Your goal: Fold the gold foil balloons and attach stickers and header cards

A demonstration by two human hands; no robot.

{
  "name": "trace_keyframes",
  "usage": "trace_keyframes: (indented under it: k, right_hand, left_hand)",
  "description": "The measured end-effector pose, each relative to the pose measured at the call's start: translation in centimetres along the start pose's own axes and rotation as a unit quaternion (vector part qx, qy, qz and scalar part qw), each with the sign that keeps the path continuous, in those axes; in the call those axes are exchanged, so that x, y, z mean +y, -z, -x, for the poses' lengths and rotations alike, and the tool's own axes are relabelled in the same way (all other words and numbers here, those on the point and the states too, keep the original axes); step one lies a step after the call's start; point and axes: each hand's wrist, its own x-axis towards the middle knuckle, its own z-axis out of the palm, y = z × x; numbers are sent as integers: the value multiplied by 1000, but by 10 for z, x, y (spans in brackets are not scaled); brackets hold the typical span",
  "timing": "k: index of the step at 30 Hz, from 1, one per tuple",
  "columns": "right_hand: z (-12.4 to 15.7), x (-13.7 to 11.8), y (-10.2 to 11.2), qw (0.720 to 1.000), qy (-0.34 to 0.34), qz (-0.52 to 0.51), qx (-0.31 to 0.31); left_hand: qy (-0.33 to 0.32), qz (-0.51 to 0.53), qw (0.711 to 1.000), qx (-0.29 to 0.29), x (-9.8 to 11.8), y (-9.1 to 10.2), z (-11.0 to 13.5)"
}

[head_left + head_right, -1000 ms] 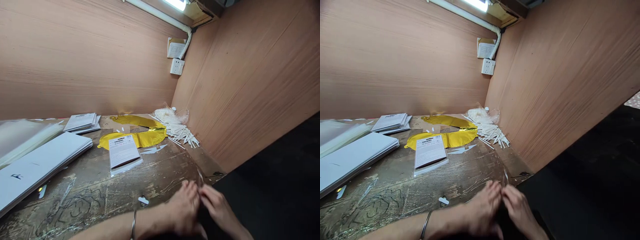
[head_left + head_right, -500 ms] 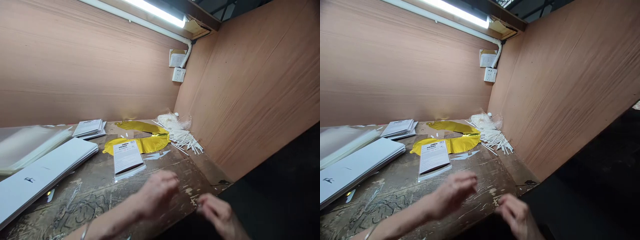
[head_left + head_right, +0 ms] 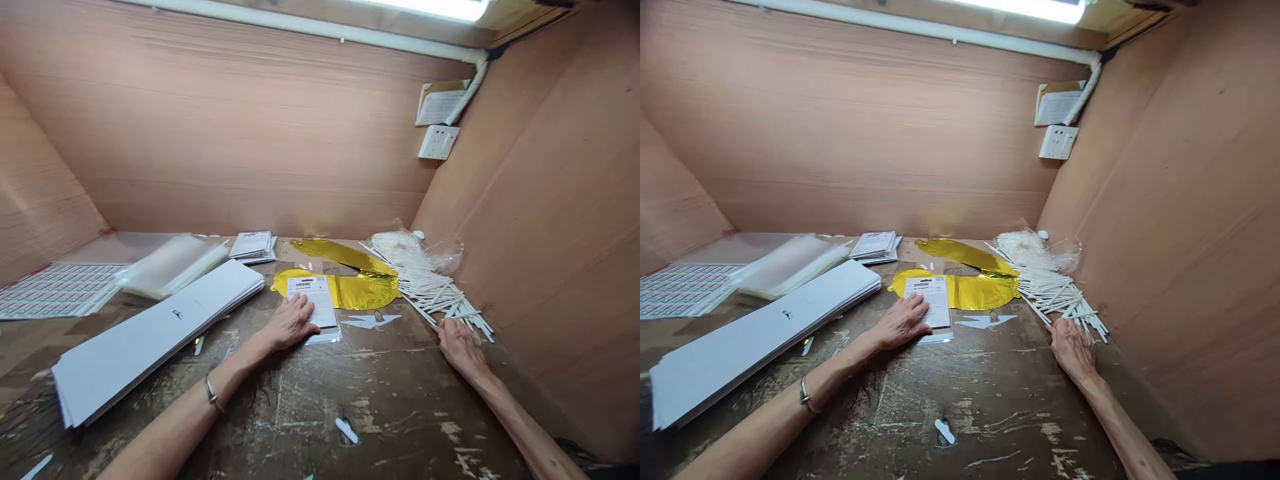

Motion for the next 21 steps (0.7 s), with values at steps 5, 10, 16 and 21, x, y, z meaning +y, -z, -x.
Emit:
trace_keyframes:
  k: [5,10,16,21]
  right_hand:
    - [12,2,10,996,69,45,26]
    - [23,-31,46,985,63,-145,74]
    - [33,-115,107,917,191,-345,-57]
    - [34,-153,96,924,230,-290,-92]
  left_hand:
    - [-26,-28,999,-4,-2,2,-3]
    - [-54,-38,998,-5,0,7,-4]
    - [-58,-36,998,-4,2,11,-6]
    - [-42,-51,998,-1,3,7,-6]
